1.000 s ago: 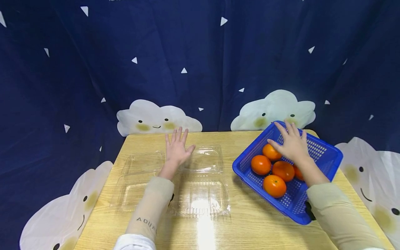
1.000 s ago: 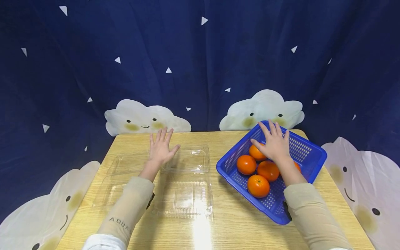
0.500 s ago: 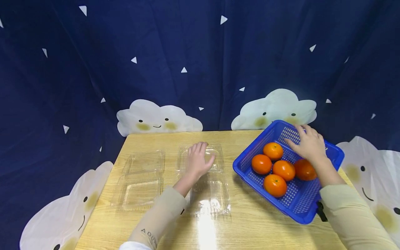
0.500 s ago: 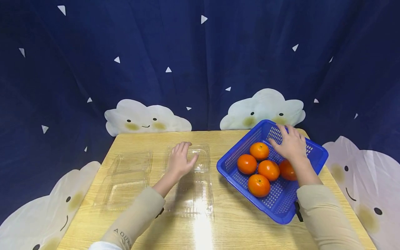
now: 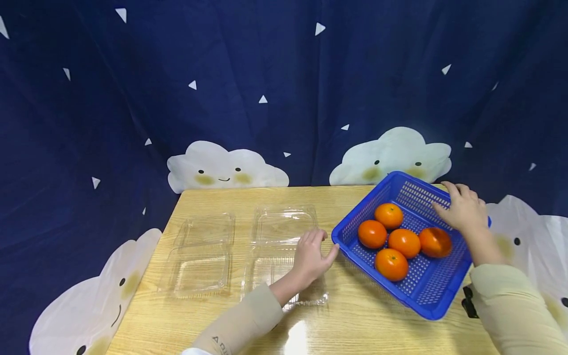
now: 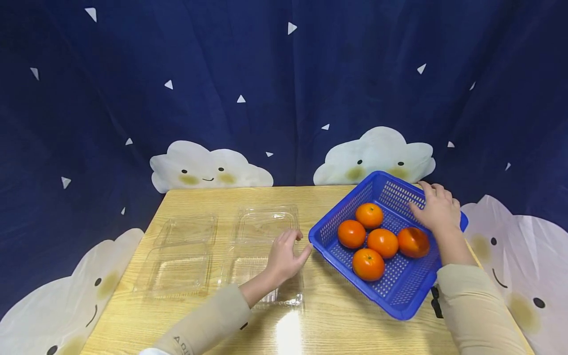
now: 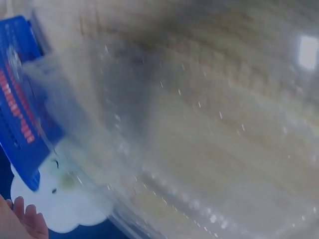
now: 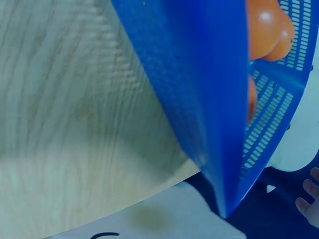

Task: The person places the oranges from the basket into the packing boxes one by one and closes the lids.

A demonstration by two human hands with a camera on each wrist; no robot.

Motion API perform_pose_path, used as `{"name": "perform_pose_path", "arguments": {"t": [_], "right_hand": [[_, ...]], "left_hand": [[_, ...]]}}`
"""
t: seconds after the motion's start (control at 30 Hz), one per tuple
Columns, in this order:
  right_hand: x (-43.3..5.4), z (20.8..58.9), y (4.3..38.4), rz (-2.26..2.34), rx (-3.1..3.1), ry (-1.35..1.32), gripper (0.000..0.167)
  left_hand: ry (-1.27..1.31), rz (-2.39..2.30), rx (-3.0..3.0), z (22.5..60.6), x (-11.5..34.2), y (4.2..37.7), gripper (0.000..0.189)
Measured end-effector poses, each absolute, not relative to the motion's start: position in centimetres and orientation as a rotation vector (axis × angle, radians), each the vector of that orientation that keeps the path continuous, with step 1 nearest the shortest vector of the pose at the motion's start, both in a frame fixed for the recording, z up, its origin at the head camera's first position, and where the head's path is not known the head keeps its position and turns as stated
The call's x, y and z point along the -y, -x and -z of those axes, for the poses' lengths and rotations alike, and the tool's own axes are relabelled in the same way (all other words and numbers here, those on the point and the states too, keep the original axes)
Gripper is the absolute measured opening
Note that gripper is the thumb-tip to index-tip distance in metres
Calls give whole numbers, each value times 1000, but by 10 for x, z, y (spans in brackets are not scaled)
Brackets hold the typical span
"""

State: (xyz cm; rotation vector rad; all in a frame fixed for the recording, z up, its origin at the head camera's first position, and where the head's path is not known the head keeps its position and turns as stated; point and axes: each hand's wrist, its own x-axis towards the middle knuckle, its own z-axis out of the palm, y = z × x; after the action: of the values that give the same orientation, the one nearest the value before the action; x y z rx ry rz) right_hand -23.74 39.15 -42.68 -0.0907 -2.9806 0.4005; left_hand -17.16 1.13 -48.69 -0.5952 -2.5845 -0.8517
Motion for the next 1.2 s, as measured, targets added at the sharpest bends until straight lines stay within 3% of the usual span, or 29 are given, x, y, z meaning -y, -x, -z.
{"name": "perform_pose_path", "arguments": {"t": [0.47, 1.2], "right_hand": [[-418, 445, 223, -434, 3029, 251, 71], [-447, 465, 210, -454, 3096, 350, 75]], "left_hand": [[547, 892, 2612, 503, -38, 142, 24], [510, 1162, 2749, 511, -66, 116, 36]]}}
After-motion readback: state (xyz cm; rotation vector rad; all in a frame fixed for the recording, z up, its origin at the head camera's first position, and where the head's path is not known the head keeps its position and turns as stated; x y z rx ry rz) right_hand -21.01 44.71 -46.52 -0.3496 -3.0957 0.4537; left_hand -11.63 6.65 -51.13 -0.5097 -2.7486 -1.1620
